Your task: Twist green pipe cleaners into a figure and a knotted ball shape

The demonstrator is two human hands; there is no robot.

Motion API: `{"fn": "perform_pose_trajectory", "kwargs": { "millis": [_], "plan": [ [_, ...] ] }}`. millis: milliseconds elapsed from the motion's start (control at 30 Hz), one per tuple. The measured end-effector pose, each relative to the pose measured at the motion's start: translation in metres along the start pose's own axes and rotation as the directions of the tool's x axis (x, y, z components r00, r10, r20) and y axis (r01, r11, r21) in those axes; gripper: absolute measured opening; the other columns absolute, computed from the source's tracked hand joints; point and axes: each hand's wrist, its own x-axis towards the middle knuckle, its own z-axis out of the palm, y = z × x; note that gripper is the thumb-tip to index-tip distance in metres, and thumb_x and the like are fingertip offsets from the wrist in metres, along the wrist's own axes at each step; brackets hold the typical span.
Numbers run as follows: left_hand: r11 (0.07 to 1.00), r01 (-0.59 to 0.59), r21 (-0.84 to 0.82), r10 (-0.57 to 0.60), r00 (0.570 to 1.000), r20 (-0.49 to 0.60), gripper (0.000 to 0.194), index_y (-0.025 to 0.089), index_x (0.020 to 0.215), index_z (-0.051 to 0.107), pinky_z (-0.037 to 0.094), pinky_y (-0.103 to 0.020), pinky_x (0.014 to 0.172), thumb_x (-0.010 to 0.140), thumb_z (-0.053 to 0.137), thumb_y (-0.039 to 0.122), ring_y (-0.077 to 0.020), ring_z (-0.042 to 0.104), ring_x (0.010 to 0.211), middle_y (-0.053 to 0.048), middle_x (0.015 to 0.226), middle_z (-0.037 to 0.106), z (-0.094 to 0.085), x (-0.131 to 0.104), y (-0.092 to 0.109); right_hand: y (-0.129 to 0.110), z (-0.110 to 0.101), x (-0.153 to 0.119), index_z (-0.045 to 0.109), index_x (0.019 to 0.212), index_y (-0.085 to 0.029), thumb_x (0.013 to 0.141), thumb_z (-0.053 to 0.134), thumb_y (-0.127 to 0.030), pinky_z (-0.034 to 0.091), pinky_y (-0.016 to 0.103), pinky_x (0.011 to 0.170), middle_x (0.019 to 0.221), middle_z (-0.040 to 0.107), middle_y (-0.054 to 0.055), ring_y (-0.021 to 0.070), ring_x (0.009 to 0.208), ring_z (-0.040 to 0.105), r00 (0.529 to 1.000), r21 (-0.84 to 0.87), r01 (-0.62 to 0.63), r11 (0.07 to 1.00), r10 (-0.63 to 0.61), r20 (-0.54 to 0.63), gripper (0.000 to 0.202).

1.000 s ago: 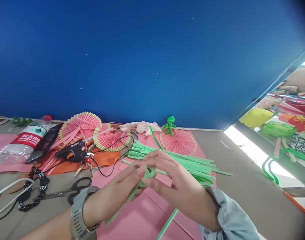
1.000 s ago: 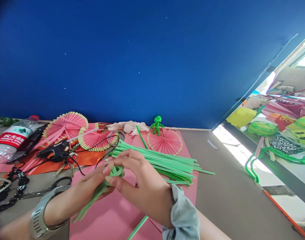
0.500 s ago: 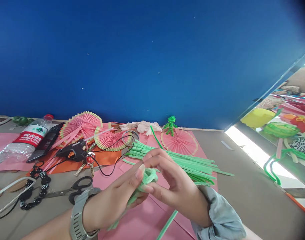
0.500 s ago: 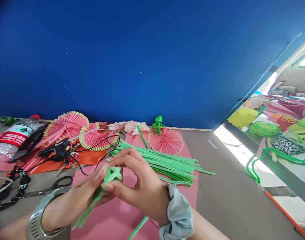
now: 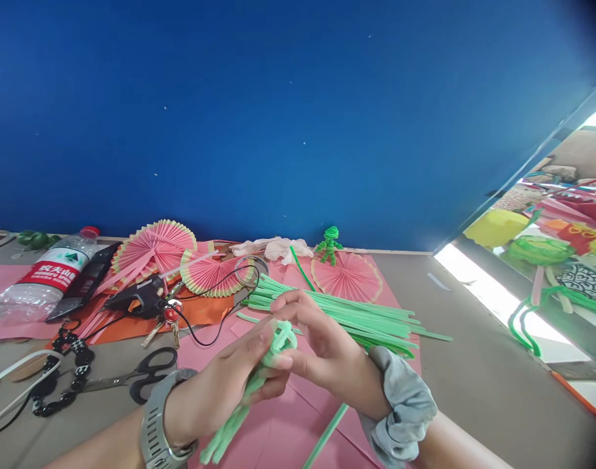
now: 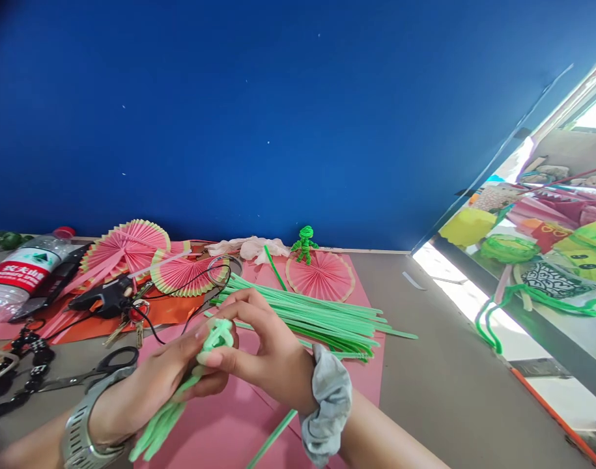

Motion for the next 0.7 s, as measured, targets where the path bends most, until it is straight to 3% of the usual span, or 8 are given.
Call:
{"fn": "perform_pose_trajectory", "kwargs": {
  "millis": [133, 267, 533, 700],
  "plan": [
    [0.995, 0.024, -0.099, -0.012, 0.993, 0.117, 0.043, 0.018, 0.069, 0.044, 0.018, -0.026, 0.048, 0.092, 0.016, 0.041, -0.0089, 0.015, 0.043, 0.008, 0.047, 0.027, -0.001, 0.003, 0.001, 0.003, -0.003, 0.001, 0.057, 0.098, -0.021, 0.076, 0.065, -0.039, 0.039, 0.034, 0.087, 0.101, 0.047, 0.005, 0.0188, 0.098, 0.046, 0.998, 0.068, 0.033, 0.997, -0.036, 0.043, 0.030],
    [0.994, 0.058, -0.096, -0.039, 0.982, 0.187, 0.034, 0.019, 0.068, 0.043, 0.018, -0.026, 0.048, 0.091, 0.023, 0.036, -0.0091, 0.015, 0.043, 0.008, 0.047, 0.026, -0.001, 0.004, 0.006, 0.008, -0.003, 0.001, 0.057, 0.096, -0.020, 0.076, 0.065, -0.038, 0.039, 0.032, 0.084, 0.098, 0.047, 0.004, 0.0176, 0.095, 0.046, 0.998, 0.122, 0.043, 0.992, -0.048, 0.040, 0.028],
    [0.997, 0.070, -0.036, -0.063, 0.982, 0.175, 0.031, 0.018, 0.071, 0.045, 0.019, -0.025, 0.048, 0.089, 0.024, 0.032, -0.0094, 0.017, 0.043, 0.008, 0.046, 0.029, 0.000, 0.002, 0.011, 0.009, -0.001, 0.001, 0.057, 0.095, -0.019, 0.078, 0.062, -0.039, 0.039, 0.031, 0.083, 0.095, 0.045, 0.004, 0.0169, 0.091, 0.045, 0.999, 0.092, 0.032, 0.995, -0.035, 0.038, 0.027],
    [0.986, 0.028, -0.163, -0.009, 0.993, 0.116, 0.038, 0.018, 0.068, 0.044, 0.021, -0.024, 0.048, 0.092, 0.020, 0.036, -0.0081, 0.016, 0.042, 0.009, 0.049, 0.025, -0.001, 0.006, 0.005, 0.013, 0.002, 0.000, 0.053, 0.102, -0.020, 0.081, 0.058, -0.039, 0.040, 0.032, 0.085, 0.100, 0.046, 0.005, 0.0176, 0.094, 0.046, 0.998, 0.058, 0.059, 0.997, -0.059, -0.005, 0.028]
  ]
}}
